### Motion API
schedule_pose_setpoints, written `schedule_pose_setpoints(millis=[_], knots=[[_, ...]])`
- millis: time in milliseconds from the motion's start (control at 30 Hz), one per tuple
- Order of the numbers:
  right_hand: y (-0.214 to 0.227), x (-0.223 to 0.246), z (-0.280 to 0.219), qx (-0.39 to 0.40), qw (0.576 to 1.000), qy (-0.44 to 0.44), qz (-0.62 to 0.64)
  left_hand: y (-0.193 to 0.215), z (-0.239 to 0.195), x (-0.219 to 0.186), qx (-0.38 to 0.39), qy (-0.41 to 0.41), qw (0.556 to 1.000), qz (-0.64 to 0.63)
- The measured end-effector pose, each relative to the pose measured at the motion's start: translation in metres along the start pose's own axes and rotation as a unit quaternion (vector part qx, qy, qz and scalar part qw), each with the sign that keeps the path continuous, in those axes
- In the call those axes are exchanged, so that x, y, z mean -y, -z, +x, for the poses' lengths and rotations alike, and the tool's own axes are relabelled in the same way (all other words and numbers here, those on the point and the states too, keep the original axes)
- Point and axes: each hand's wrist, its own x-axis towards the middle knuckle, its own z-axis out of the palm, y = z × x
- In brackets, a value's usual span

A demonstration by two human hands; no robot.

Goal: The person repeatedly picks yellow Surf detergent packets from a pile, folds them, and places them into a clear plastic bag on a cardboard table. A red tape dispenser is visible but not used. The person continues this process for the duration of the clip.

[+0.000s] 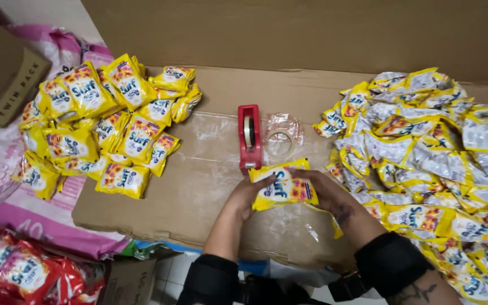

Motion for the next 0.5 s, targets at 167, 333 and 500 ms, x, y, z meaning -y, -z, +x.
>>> schedule_pose_setpoints(millis=[167,333,500], knots=[[0.022,-0.035,0.04,0.023,0.999,0.003,0.04,0.032,0.007,0.008,-0.004,0.028,0.999,-0.02],[0.049,-0.062,0.073,0.036,0.995,-0.008,0.089,0.065,0.029,0.013,-0.06,0.096,0.994,-0.008],[0.057,-0.078,0.081,0.067,0.992,-0.027,0.102,0.111,0.071,0.008,-0.238,-0.169,0.947,0.132]])
